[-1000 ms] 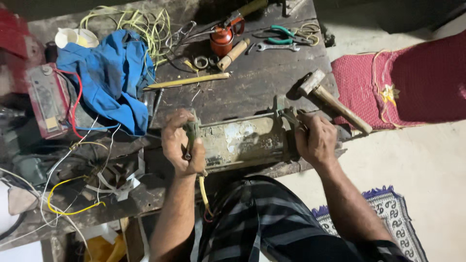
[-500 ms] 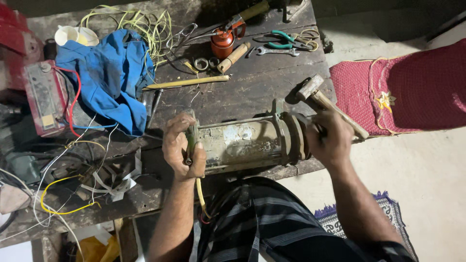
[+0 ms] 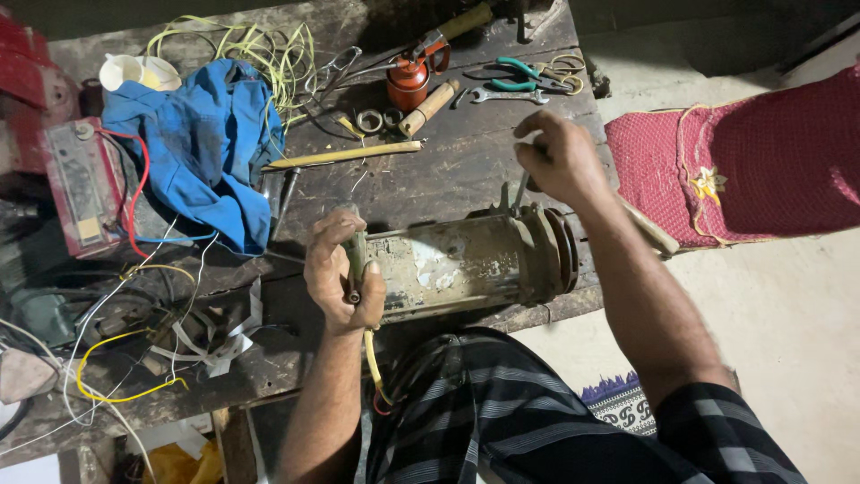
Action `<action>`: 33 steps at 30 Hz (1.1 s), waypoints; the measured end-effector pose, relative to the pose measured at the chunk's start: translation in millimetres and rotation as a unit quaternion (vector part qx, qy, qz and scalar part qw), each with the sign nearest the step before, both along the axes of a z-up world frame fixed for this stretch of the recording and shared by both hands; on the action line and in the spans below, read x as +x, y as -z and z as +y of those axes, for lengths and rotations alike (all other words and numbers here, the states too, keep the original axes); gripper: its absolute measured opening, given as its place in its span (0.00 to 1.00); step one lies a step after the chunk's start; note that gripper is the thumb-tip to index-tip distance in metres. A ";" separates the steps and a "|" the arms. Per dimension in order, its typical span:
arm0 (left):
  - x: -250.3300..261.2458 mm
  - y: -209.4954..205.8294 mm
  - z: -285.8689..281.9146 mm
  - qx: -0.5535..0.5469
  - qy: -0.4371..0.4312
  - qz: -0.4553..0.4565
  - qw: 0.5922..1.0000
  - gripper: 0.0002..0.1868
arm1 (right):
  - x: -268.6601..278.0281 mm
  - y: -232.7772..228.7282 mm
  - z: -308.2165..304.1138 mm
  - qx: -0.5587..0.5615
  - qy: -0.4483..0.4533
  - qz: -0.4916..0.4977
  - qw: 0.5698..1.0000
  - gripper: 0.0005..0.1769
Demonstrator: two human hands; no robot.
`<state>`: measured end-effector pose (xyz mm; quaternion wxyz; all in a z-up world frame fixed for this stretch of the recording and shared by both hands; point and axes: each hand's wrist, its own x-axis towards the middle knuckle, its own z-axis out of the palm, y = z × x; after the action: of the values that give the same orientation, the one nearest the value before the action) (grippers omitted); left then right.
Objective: The person repeatedly strikes a cylindrical motor with a hammer while holding it on a workbench, then uses a wrench to tighten bolts on the motor housing. The person rotates the motor and continues hammering different sections.
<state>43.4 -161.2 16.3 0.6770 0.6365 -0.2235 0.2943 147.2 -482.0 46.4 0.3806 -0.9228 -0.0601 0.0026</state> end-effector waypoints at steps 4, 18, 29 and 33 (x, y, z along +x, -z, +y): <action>-0.1 -1.4 -1.3 -0.004 -0.004 -0.001 1.000 0.32 | -10.7 10.1 3.3 -0.118 -0.053 -0.118 0.985 0.05; 2.4 -3.2 -2.8 -0.012 -0.012 0.000 1.000 0.29 | -140.7 17.9 -1.4 -0.084 -0.021 -0.273 0.958 0.05; -3.4 0.7 0.0 0.003 -0.019 -0.015 1.000 0.29 | -132.6 38.6 -13.2 -0.109 -0.089 -0.341 0.930 0.04; -7.4 2.4 0.9 -0.003 -0.006 -0.005 1.000 0.28 | -139.2 29.8 -18.7 -0.031 0.028 -0.369 0.928 0.08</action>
<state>36.0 -160.3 13.9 0.6759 0.6344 -0.2227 0.3019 8.0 -500.8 16.6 0.3022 -0.8713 -0.1700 -0.3474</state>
